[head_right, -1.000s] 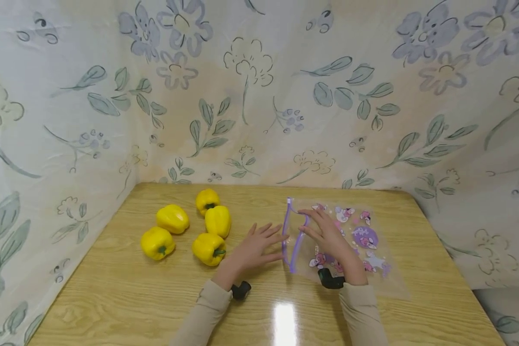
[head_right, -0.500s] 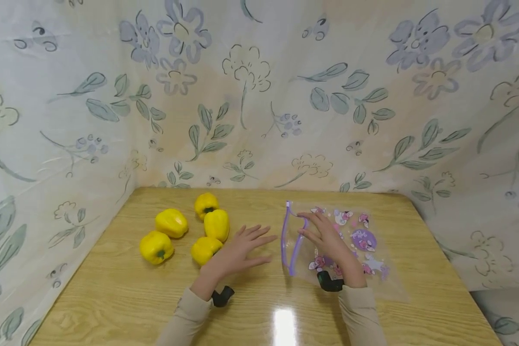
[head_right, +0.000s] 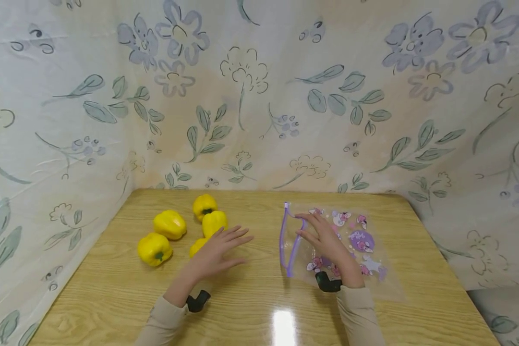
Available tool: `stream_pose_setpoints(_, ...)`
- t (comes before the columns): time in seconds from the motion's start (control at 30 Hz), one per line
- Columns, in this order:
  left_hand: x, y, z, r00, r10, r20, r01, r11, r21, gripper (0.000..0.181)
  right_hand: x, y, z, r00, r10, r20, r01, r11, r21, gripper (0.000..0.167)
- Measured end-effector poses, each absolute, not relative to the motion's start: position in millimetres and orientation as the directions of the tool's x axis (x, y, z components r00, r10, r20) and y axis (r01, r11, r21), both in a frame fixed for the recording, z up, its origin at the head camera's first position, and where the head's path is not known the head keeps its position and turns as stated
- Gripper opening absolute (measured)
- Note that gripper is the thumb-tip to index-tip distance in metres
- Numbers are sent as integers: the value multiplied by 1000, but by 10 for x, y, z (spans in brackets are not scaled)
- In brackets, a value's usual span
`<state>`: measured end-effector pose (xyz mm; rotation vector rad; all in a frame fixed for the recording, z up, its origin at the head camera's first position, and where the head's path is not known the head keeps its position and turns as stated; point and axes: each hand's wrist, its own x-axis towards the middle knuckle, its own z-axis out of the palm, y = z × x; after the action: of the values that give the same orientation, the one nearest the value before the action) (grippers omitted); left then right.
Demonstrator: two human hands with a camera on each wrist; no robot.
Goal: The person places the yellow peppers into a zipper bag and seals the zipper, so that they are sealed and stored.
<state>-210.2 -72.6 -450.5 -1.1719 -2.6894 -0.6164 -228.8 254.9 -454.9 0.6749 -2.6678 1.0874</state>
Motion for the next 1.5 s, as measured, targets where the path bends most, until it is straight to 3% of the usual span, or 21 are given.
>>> stream_pose_setpoints(0.27,-2122,-1013,-4563,-737,620,268,670,618,411,53,-2283,2528,-4541,-865,-349,362,-502,620,-602,42)
stream_pose_setpoints(0.97,-2050,-1600,-4743,-824,502,264,556,627,546,55,-2293,2521,-4569,-866,-353,355,-500,629,-595,42)
stream_pose_setpoints(1.5,-2076,-1754,-4794,-835,502,226,514,564,646,67,-2277,2518,-4567,-875,-349,336,-484,625,-613,41)
